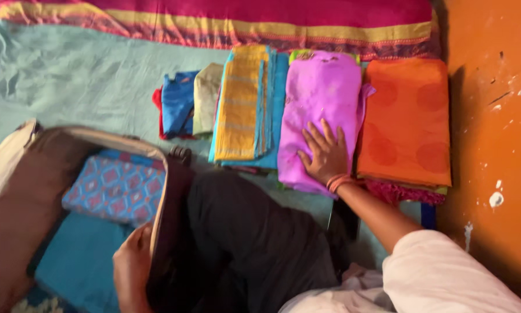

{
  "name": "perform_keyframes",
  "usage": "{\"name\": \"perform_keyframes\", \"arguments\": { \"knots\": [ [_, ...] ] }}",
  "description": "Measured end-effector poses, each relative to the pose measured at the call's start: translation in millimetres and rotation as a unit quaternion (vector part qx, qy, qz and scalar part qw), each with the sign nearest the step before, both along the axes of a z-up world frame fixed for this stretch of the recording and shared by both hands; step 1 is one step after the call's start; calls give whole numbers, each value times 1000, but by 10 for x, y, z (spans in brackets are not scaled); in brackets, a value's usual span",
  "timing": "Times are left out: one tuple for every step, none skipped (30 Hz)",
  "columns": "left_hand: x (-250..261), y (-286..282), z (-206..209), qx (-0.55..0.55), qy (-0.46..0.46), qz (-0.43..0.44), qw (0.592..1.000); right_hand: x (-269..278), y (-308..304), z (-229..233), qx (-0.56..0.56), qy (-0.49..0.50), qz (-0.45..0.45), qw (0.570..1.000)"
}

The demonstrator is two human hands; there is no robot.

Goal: The person packs a suitcase by hand by picking up folded clothes and placing them inside the main compartment one by one.

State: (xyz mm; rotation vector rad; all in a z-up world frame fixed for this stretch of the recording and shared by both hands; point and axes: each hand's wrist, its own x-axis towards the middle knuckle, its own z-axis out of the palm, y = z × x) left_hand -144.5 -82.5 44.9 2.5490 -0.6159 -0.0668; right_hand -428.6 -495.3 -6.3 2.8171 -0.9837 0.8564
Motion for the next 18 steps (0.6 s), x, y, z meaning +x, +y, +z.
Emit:
{"name": "perform_keyframes", "arguments": {
  "knots": [
    [2,-48,39,-8,-53,-8,999,6,9,31,2,0,-2,1000],
    [-21,-100,109,-31,-53,-10,998,-2,22,52,4,3,-3,1000],
    [-61,-170,225,-54,-54,-12,997,-6,36,66,10,2,-3,1000],
    [-136,-276,370,-78,-53,-12,995,-12,45,75,13,2,-1,1000],
    [-233,-476,517,-67,-77,-26,994,-21,40,80,17,2,1,1000],
    [-377,-716,670,-55,-100,-37,993,-27,34,78,19,3,1,1000],
    [-570,-957,824,2,-259,-66,964,-39,30,69,20,5,2,1000],
    [-759,-1273,940,58,-413,-96,904,-28,22,55,21,2,2,1000],
    [-900,-1585,1048,-52,-312,-153,936,-31,15,39,19,2,4,1000],
    [-1014,-1841,1134,-162,-203,-207,943,-37,12,23,16,1,4,1000],
    [-1148,-2118,1137,-130,-211,-224,943,-46,17,7,14,0,3,1000],
    [-1273,-2429,1078,-103,-222,-244,938,-38,-9,1,23,-13,9,1000],
    [-1382,-2764,961,-91,-291,-279,911,-26,-17,-11,32,-25,15,999],
    [-1515,-3097,775,2,-331,-292,897,-46,-12,-35,41,-33,23,998],
    [-1631,-3361,559,94,-368,-302,875,-52,-15,-58,24,1,6,1000],
    [-1740,-3455,313,53,-343,-347,871,-68,-25,-70,6,37,-10,999],
    [-1797,-3460,68,13,-318,-390,864,-85,-21,-69,-12,73,-27,997],
    [-1790,-3441,-139,-23,-260,-395,881,-85,-13,-46,-12,62,-18,998]
  ]
}}
